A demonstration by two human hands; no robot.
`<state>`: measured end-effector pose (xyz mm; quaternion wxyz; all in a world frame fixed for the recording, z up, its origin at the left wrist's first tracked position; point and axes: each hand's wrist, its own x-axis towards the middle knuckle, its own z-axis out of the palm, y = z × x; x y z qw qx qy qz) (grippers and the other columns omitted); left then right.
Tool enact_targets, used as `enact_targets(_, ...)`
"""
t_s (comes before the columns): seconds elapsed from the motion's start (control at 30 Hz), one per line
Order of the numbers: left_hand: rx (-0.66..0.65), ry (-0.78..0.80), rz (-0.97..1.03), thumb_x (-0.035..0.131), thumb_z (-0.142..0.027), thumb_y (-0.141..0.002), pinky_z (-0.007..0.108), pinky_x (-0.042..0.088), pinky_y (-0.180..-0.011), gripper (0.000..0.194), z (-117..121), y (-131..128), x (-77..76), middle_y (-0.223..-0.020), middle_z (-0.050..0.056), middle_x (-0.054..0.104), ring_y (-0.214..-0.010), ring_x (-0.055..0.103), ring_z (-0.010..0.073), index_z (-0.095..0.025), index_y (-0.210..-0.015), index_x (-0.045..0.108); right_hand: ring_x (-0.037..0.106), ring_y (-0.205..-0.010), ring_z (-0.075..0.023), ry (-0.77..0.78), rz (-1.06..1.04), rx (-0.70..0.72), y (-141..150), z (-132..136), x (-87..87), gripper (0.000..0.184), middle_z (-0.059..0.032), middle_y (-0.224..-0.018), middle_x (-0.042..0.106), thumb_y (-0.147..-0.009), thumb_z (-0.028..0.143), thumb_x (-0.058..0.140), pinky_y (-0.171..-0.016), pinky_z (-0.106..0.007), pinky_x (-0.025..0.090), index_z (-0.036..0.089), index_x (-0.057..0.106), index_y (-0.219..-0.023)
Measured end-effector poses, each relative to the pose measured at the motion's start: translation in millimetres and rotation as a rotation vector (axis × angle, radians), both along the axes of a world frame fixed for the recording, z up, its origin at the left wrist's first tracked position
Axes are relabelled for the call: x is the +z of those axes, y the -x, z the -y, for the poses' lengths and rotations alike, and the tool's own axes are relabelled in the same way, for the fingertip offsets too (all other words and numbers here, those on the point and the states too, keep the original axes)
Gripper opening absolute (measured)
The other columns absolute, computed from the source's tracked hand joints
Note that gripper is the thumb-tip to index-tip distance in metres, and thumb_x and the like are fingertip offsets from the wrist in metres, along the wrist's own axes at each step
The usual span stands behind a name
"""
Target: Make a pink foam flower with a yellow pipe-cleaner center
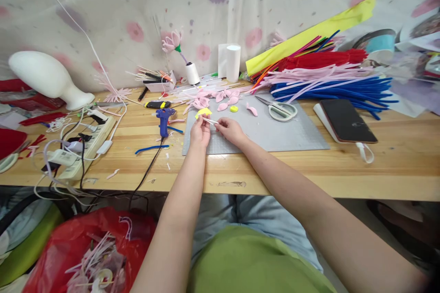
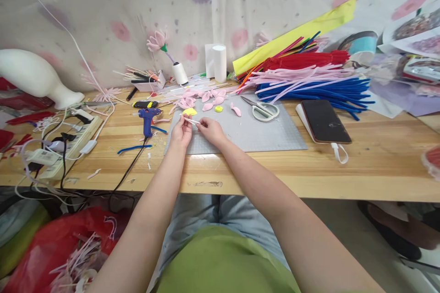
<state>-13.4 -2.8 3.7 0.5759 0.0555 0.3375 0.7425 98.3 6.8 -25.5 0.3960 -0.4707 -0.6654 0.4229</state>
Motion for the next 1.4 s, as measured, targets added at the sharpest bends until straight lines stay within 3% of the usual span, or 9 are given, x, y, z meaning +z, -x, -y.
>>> enact_targets(0.2,0.035,0.026,0.090,0.043,-0.003,-0.087,0.019,0.050,-0.088,0.023,-2,3,-0.2,-0.064,-0.001,0.061,-0.068,0.062,0.0029,-0.012,-0.070,0.056,0.048,-0.048,-0.0080,0.072,-0.005,-0.047,0,1,1.9,0.012,0.0021,-0.063,0.062,-0.081,0.028,0.053,-0.050,-0.020,0.039,0.018,0.054,-0.074)
enact_targets(0.43,0.034,0.032,0.082,0.044,-0.005,-0.087,0.020,0.051,-0.087,0.019,-3,3,-4.8,-0.072,0.001,0.065,-0.074,0.064,0.0042,-0.011,-0.079,0.059,0.049,-0.050,-0.0083,0.023,0.055,-0.050,-5,2,3.3,0.014,0.0020,-0.063,0.062,-0.082,0.030,0.053,-0.050,-0.020,0.038,0.019,0.054,-0.074)
enact_targets(0.67,0.037,0.044,0.039,0.044,-0.005,-0.087,0.020,0.050,-0.086,0.020,-3,3,-2.6,-0.069,0.000,0.063,-0.072,0.062,0.0046,-0.013,-0.074,0.058,0.047,-0.049,-0.0089,0.021,0.020,-0.046,-6,-1,1.1,0.015,0.0022,-0.061,0.060,-0.081,0.031,0.052,-0.048,-0.021,0.037,0.020,0.052,-0.072)
enact_targets(0.8,0.031,0.041,-0.051,0.046,-0.003,-0.086,0.016,0.048,-0.076,0.024,-1,2,-1.3,-0.062,-0.002,0.059,-0.061,0.057,0.0030,-0.013,-0.067,0.056,0.043,-0.046,-0.0080,0.072,-0.087,-0.012,-7,-1,3.7,0.015,0.0027,-0.061,0.057,-0.080,0.032,0.052,-0.044,-0.020,0.035,0.020,0.049,-0.072)
enact_targets(0.9,-0.035,-0.007,-0.211,0.052,-0.004,-0.083,0.015,0.044,-0.066,0.021,1,0,-3.4,-0.059,-0.002,0.059,-0.054,0.053,0.0025,-0.012,-0.064,0.057,0.042,-0.046,-0.0083,0.075,-0.141,0.003,-10,-2,5.0,0.015,0.0027,-0.062,0.055,-0.080,0.034,0.051,-0.043,-0.020,0.034,0.020,0.048,-0.073)
enact_targets(1.1,-0.224,-0.006,-0.528,0.063,-0.006,-0.074,0.019,0.041,-0.061,0.013,2,-5,-13.1,-0.057,-0.002,0.061,-0.052,0.052,0.0041,-0.011,-0.062,0.059,0.049,-0.059,-0.0109,-0.101,-0.049,-0.007,-20,-5,6.3,0.012,0.0016,-0.065,0.056,-0.079,0.030,0.051,-0.058,-0.024,0.039,0.019,0.052,-0.073)
enact_targets(1.23,-0.347,-0.034,-0.574,0.070,-0.009,-0.067,0.021,0.041,-0.063,0.010,2,-5,-18.1,-0.059,-0.002,0.060,-0.053,0.051,0.0046,-0.011,-0.063,0.061,0.051,-0.062,-0.0118,-0.128,0.012,0.013,-25,-6,10.0,0.009,0.0015,-0.067,0.058,-0.079,0.026,0.051,-0.063,-0.025,0.039,0.019,0.053,-0.074)
enact_targets(1.4,-0.382,-0.030,-0.618,0.071,-0.010,-0.066,0.020,0.039,-0.060,0.012,2,-3,-20.9,-0.057,-0.003,0.058,-0.052,0.050,0.0044,-0.011,-0.061,0.060,0.051,-0.064,-0.0125,-0.128,0.047,0.062,-28,-6,12.8,0.010,0.0012,-0.068,0.058,-0.079,0.027,0.051,-0.065,-0.025,0.039,0.019,0.055,-0.074)
